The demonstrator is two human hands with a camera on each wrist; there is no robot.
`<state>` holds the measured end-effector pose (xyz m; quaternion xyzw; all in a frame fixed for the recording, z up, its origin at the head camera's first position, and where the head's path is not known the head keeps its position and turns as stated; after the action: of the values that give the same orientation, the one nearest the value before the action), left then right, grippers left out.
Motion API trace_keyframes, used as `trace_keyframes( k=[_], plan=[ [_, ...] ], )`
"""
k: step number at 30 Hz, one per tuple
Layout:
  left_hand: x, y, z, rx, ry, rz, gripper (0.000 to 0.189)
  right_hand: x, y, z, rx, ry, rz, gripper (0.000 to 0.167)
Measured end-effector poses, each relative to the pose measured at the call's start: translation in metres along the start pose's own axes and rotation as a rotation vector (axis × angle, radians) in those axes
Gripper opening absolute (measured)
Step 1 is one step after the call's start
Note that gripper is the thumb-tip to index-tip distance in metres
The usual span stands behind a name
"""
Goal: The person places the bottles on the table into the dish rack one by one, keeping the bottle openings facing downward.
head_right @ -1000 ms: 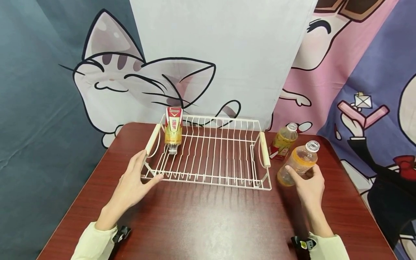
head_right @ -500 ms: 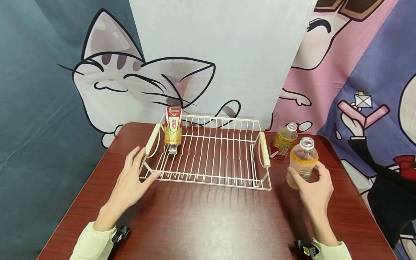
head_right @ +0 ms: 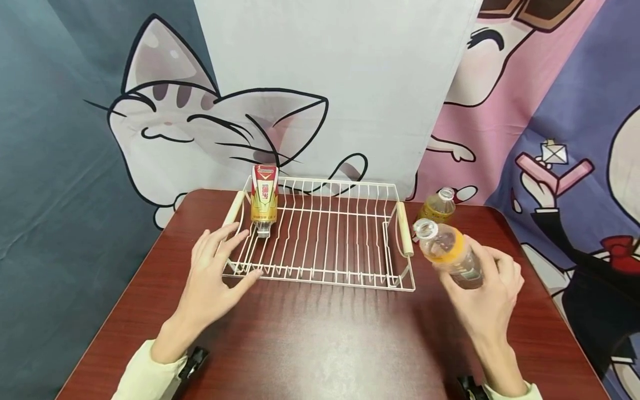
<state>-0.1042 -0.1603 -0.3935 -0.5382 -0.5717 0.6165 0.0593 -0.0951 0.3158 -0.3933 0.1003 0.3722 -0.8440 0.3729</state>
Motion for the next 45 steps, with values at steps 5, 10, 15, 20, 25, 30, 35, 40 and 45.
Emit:
trace_keyframes(
  k=[5, 10, 15, 20, 25, 30, 35, 40, 45],
  plan=[
    [0.008, -0.013, -0.013, 0.063, 0.062, 0.004, 0.076, 0.004, 0.004, 0.016, -0.192, 0.009, -0.015, 0.081],
    [0.017, -0.022, -0.023, 0.097, 0.084, 0.037, 0.077, 0.007, 0.009, 0.035, -0.295, 0.006, -0.039, 0.073],
    [0.023, -0.027, -0.03, 0.105, 0.112, 0.065, 0.077, 0.008, 0.011, 0.049, -0.371, 0.005, -0.035, 0.069],
    [0.029, -0.03, -0.036, 0.118, 0.148, 0.086, 0.08, 0.007, 0.012, 0.058, -0.429, 0.028, -0.011, 0.066],
    [0.034, -0.035, -0.044, 0.119, 0.189, 0.118, 0.084, 0.008, 0.019, 0.068, -0.507, 0.051, 0.035, 0.051],
    [0.04, -0.042, -0.054, 0.126, 0.256, 0.145, 0.091, 0.014, 0.027, 0.08, -0.587, 0.046, 0.053, 0.053],
    [0.046, -0.048, -0.064, 0.137, 0.345, 0.178, 0.093, 0.019, 0.037, 0.09, -0.625, 0.062, 0.076, 0.056],
    [0.051, -0.052, -0.071, 0.144, 0.39, 0.208, 0.094, 0.023, 0.044, 0.098, -0.645, 0.077, 0.116, 0.06],
    [0.057, -0.051, -0.076, 0.16, 0.42, 0.214, 0.091, 0.025, 0.047, 0.103, -0.67, 0.08, 0.159, 0.064]
  ],
)
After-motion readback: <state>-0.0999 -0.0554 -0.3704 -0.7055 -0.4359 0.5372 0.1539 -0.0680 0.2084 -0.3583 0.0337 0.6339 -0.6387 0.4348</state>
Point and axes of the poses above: each hand's wrist, its own y-axis away from the middle knuckle, its own x-axis out of the palm, z = x × y, the point moved 1 cm from there along -y, towards the middle knuckle, and after that the axes turned 13 degrees about x, right-handed, at the moved point
